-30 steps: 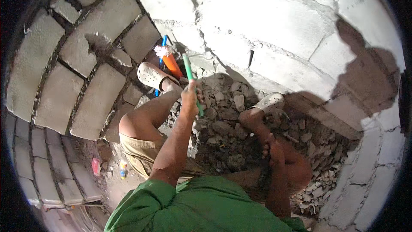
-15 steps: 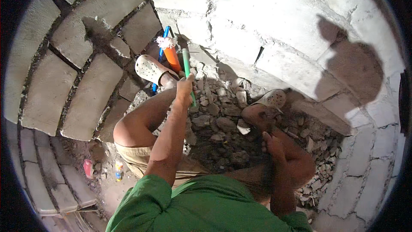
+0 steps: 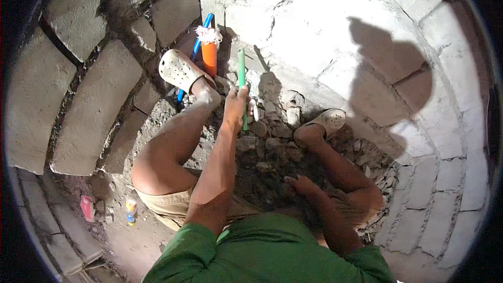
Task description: Installing or securing a pipe into a block wall using a hammer and metal pins.
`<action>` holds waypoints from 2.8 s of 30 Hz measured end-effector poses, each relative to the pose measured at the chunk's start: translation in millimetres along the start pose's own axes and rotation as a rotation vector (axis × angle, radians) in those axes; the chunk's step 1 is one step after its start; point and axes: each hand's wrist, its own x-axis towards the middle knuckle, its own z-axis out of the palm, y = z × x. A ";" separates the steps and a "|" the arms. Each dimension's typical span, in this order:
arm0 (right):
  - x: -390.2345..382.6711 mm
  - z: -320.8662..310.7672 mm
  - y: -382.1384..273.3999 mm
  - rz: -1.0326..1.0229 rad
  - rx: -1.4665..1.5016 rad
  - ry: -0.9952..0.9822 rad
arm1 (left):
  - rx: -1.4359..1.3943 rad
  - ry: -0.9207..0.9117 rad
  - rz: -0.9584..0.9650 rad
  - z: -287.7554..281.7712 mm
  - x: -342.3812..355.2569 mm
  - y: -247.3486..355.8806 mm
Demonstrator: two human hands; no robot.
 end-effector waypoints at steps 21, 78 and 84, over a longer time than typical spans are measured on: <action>-99.1 -76.7 -121.4 -0.324 -0.103 0.576 | 0.741 0.114 0.470 43.6 41.4 -1.9; -19.2 -114.0 -236.5 -0.775 0.423 0.697 | 0.754 0.113 0.520 38.7 40.8 -55.5; -23.6 -101.6 -232.4 -0.844 0.562 0.659 | 0.759 0.212 0.493 42.0 61.0 -37.2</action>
